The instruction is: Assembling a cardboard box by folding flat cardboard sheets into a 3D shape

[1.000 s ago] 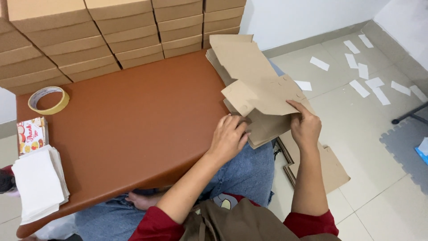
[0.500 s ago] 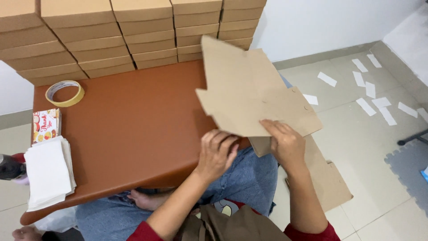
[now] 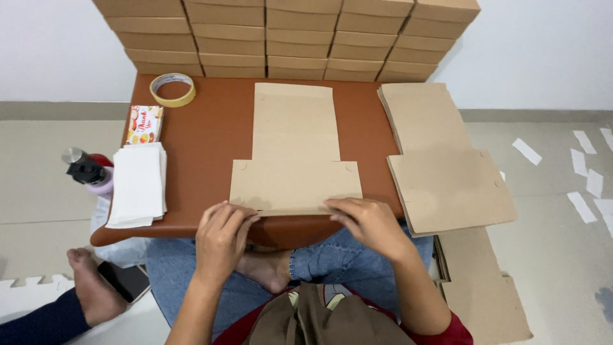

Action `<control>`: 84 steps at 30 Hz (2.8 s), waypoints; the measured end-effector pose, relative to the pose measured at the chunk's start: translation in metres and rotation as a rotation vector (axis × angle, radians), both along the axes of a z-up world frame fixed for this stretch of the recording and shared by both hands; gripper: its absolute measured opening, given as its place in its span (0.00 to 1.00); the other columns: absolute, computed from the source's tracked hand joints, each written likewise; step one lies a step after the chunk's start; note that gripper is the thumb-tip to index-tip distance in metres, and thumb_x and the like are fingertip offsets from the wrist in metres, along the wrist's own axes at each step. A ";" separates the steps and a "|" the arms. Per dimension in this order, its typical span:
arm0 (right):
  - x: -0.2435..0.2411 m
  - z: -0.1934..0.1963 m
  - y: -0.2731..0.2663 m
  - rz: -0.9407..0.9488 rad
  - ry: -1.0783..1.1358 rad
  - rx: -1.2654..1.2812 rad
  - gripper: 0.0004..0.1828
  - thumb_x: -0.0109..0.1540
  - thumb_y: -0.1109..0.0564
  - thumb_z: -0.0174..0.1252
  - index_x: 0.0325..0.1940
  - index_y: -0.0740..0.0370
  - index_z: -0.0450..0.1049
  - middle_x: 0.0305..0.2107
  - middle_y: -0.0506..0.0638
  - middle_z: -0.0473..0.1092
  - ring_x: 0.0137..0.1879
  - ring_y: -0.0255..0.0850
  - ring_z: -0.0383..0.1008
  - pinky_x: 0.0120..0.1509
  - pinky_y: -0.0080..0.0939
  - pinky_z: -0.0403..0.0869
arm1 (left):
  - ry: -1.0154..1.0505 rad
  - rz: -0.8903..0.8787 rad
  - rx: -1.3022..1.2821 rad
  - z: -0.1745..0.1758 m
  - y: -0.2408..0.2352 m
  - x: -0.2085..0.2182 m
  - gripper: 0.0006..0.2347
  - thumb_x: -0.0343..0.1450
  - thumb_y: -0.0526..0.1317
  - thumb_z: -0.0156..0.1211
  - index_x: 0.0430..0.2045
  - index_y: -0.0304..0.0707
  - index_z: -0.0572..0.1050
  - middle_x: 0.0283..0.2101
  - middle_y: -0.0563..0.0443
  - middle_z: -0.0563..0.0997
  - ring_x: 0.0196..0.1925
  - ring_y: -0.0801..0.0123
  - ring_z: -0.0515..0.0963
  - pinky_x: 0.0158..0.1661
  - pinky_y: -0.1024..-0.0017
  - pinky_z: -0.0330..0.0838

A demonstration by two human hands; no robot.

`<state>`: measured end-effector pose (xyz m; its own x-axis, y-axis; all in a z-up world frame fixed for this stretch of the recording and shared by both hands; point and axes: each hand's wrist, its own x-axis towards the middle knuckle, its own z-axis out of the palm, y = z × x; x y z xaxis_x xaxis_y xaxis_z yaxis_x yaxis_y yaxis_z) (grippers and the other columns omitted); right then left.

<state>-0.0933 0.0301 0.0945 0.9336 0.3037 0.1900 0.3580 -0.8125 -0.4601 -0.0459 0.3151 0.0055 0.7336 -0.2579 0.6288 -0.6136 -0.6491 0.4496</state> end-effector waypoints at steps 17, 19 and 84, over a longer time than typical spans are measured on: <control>0.024 -0.103 0.003 -0.367 -0.297 -0.013 0.20 0.62 0.56 0.63 0.59 0.52 0.76 0.56 0.52 0.69 0.65 0.50 0.68 0.70 0.52 0.64 | 0.315 0.107 0.129 0.005 0.005 0.044 0.09 0.68 0.44 0.67 0.40 0.47 0.83 0.49 0.48 0.75 0.49 0.54 0.74 0.49 0.58 0.63; 0.018 -0.121 0.024 -0.282 -0.325 -0.042 0.19 0.64 0.58 0.59 0.60 0.53 0.77 0.57 0.52 0.73 0.67 0.48 0.69 0.75 0.49 0.62 | 0.266 0.081 0.146 -0.004 0.009 0.047 0.09 0.68 0.44 0.66 0.39 0.48 0.84 0.51 0.47 0.76 0.55 0.54 0.72 0.55 0.54 0.61; 0.013 -0.123 0.041 0.116 -0.289 -0.162 0.37 0.56 0.75 0.40 0.70 0.66 0.62 0.67 0.59 0.62 0.75 0.51 0.59 0.80 0.51 0.55 | 0.123 0.161 0.198 -0.010 -0.003 0.050 0.11 0.73 0.40 0.55 0.48 0.47 0.80 0.45 0.58 0.79 0.37 0.57 0.72 0.35 0.59 0.65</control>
<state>-0.0804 0.0713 -0.0282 0.8060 0.4520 0.3821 0.5484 -0.8131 -0.1950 0.0036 0.3120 -0.0045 0.8426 -0.2409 0.4817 -0.4445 -0.8161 0.3693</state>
